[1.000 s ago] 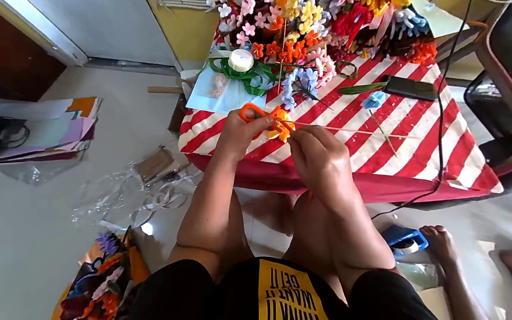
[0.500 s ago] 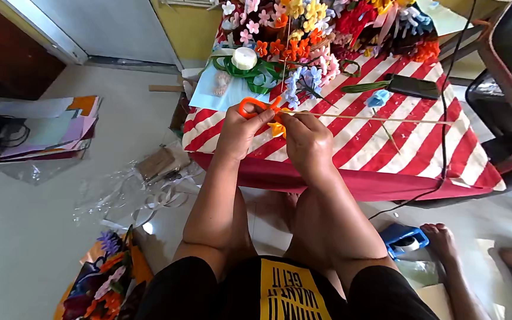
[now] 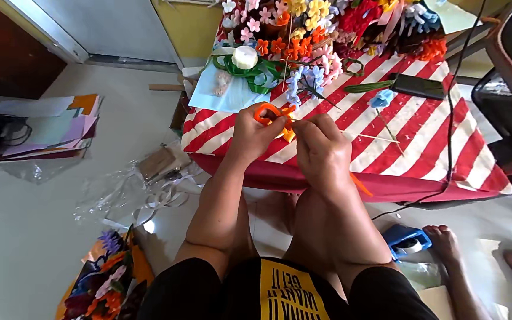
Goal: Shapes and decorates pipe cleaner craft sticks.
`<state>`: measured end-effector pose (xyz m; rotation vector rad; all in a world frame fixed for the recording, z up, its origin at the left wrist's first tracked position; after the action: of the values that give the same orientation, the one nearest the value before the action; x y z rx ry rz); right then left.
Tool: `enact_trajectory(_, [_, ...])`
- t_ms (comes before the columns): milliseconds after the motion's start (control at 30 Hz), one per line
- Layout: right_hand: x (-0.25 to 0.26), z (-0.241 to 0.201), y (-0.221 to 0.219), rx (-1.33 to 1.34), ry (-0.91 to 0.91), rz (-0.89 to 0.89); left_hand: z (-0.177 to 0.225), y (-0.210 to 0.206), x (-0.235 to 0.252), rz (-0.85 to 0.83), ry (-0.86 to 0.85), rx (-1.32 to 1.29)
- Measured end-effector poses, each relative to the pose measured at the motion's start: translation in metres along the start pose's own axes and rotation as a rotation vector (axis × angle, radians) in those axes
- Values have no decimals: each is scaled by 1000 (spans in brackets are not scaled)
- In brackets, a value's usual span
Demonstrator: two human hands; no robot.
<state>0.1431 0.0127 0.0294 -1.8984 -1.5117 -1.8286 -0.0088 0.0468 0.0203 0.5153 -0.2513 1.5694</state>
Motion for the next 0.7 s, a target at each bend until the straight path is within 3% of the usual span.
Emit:
enact_trajectory(167, [13,15,14,-61,30,-57,3,-6,-3,-92,-31,113])
enact_trajectory(300, [34,21,31,-101,90,-298,1,-4,0,-162,4,31])
enact_trajectory(433, [39,22,55,-96,288,-506,3,0,-3,-292,-80,-78])
enact_trajectory(567, [29,21,84,14,457,-481,10,-8,-9,-475,-190,-330])
enact_trajectory(700, [11,26,104,189,448,-356,23,-30,-16,-567,-243,-597])
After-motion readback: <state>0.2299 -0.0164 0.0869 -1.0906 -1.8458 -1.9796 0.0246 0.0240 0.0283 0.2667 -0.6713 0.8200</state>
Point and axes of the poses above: each hand's wrist, its own x-axis towards the middle knuckle, its own y-axis out of the back of the hand, z = x × y, the point moved 2 cm from there along x, towards the middle knuckle, and after that the axes turned 1 degree about x, right-handed, at the moved point
